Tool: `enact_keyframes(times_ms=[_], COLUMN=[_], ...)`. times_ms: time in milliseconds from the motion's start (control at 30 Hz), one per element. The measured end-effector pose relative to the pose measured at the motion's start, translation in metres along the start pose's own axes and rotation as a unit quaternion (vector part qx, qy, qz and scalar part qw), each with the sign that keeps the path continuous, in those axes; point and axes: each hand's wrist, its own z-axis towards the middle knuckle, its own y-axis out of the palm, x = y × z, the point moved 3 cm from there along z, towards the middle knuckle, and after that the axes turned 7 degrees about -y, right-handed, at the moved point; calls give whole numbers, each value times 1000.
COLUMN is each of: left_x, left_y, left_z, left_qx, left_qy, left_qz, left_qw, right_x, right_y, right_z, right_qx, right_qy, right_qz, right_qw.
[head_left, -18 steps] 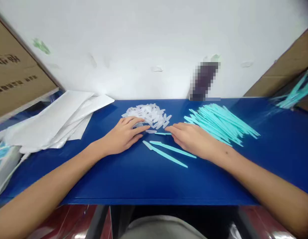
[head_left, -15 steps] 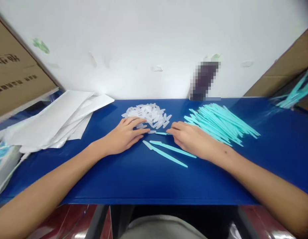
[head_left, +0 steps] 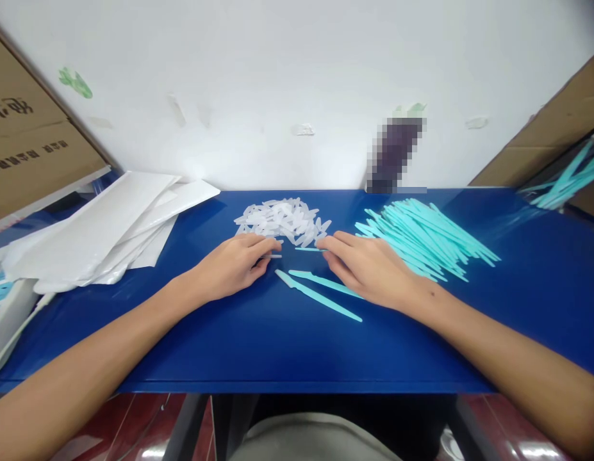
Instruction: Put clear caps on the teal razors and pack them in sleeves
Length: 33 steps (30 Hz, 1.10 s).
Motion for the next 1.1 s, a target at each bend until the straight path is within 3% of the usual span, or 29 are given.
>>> enact_keyframes(times_ms=[100, 233, 333, 567, 700, 1100], left_x=[0, -3, 1, 10, 13, 19], left_y=[-2, 1, 3, 2, 3, 1], left_z=[2, 4, 5, 4, 3, 4], left_qx=[73, 101, 93, 116, 128, 172], left_qy=[-74, -221, -262, -258, -255, -244], left_qz=[-149, -413, -472, -461, -461, -436], left_qw=[983, 878, 837, 841, 841, 849], right_x=[-1, 0, 0, -3, -5, -10], right_y=[-1, 0, 1, -3, -3, -3], right_z=[0, -2, -4, -5, -5, -4], right_qx=[31, 94, 128, 178, 178, 148], right_qy=[-13, -26, -39, -81, -102, -77], right_qz=[-1, -4, -1, -2, -28, -32], right_qw=[999, 995, 991, 981, 978, 985])
